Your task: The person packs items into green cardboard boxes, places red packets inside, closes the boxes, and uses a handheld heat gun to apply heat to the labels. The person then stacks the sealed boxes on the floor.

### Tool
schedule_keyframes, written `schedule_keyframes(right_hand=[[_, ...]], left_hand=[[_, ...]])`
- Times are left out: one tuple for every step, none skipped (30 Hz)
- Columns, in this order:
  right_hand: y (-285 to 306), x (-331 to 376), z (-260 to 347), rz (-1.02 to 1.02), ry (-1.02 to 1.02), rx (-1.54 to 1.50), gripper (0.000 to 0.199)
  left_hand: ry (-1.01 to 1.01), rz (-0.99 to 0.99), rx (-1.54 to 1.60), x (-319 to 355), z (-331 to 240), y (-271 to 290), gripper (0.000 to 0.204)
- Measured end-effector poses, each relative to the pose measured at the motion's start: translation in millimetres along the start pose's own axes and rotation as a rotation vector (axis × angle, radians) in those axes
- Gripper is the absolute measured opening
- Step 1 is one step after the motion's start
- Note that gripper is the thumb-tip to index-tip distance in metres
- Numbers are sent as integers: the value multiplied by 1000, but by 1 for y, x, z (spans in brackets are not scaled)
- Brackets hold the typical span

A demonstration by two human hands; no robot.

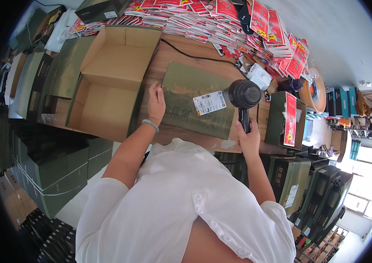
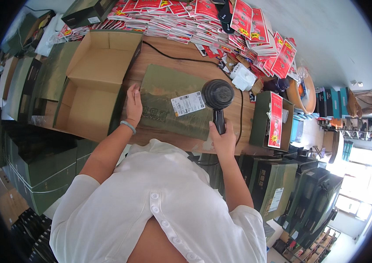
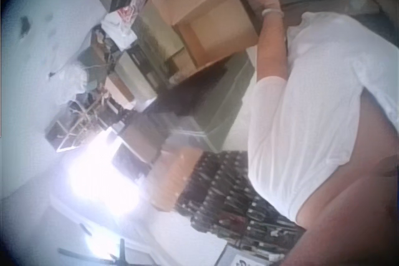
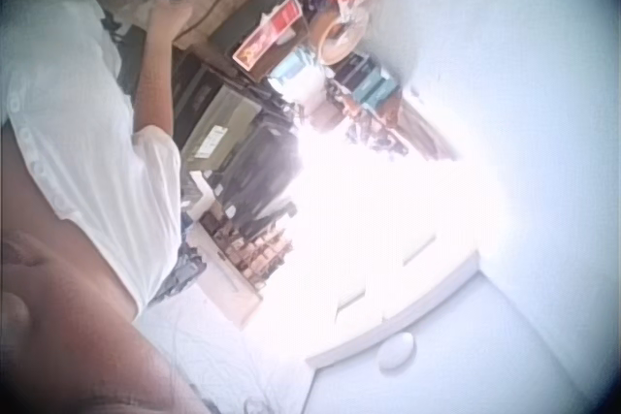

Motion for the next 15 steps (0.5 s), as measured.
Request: schedule_keyframes(right_hand=[[-4, -5, -5, 53, -48, -46, 32], [-7, -10, -9, 106, -97, -90, 32], [-10, -13, -13, 160, -145, -134, 33], [-10, -15, -10, 158, -108, -122, 35], [-11, -13, -7, 156, -70, -109, 36], [-12, -12, -3, 153, -33, -97, 38], [-18, -11, -6, 223, -86, -132, 39], [-23, -10, -8, 293, -139, -165, 39], [-29, -7, -9, 362, -192, -199, 40], [-32, -5, -5, 391, -192, -188, 43], [-33, -5, 0, 354, -49, -151, 45], [-36, -3, 0, 315, 93, -114, 46], [-34, -1, 8, 274, 236, -71, 48], [-43, -1, -4, 420, 78, -95, 49], [-41, 0, -5, 436, 45, -70, 49]], left_hand=[[-18, -12, 4, -2, 2, 1, 40], [-36, -24, 7, -2, 3, 2, 40], [-19, -31, 24, -1, 7, 3, 40], [-5, -37, 43, -2, 5, 4, 39], [8, -42, 63, -3, 3, 4, 39], [6, -49, 77, -3, 2, 5, 38], [5, -56, 90, 0, 2, 6, 38], [5, -61, 102, 1, 3, 7, 37], [10, -70, 111, 0, 4, 7, 36], [17, -76, 121, -1, 5, 7, 36], [22, -81, 132, -2, 7, 6, 35], [23, -96, 131, -2, 9, 8, 35], [27, -114, 133, -1, 11, 8, 35], [31, -132, 135, -1, 13, 9, 34], [39, -132, 139, -2, 16, 9, 34]])
Point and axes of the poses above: each hand's wrist, its own x-axis away from the middle knuckle, its own y-axis out of the back of the hand, z = x × y, the point moved 9 cm from there along -x, towards the middle knuckle, and after that the axes turned 10 degrees about -z, right-handed, at the moved point
